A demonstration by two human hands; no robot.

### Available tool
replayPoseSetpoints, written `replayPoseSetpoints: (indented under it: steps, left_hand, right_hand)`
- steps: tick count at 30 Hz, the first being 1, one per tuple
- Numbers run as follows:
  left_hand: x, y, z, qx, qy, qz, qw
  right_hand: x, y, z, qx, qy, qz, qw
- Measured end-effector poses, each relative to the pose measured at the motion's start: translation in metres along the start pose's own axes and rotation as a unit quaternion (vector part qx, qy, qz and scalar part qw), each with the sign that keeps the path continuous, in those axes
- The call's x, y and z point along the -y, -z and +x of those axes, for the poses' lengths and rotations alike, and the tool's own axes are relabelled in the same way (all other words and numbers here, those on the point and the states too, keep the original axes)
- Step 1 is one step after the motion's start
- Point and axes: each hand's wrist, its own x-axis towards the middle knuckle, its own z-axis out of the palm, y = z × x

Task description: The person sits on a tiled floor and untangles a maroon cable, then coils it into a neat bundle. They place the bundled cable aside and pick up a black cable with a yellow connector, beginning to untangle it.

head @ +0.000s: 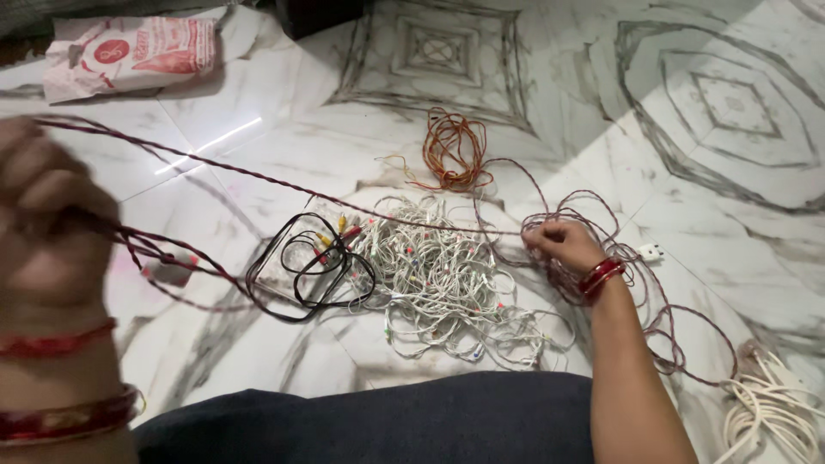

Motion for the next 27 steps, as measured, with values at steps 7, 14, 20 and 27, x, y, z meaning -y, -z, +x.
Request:
replayPoseSetpoints:
  steps: [7,14,20,27]
  left_hand:
    - [0.097,-0.024,0.020,-0.068,0.082,0.082,0.991]
    - [0.174,-0.047,0.017,-0.033,0.172,0.274,0.946]
    - [0.211,-0.044,0.010,-0.031,0.251,0.326,0.911]
    - [0.223,-0.039,0.003,-0.015,0.325,0.372,0.869]
  right_hand:
    - [0.145,-0.008,-0.114,-0.059,0.232,-0.212,0.948]
    - [0.248,-0.051,-0.171,-0.020,0.432,-0.351,0.830]
    - [0.284,-0.056,-0.159,0.007,0.536,-0.294,0.791]
    - [0.288,-0.054,-0.144,0.055,0.556,-0.236,0.795]
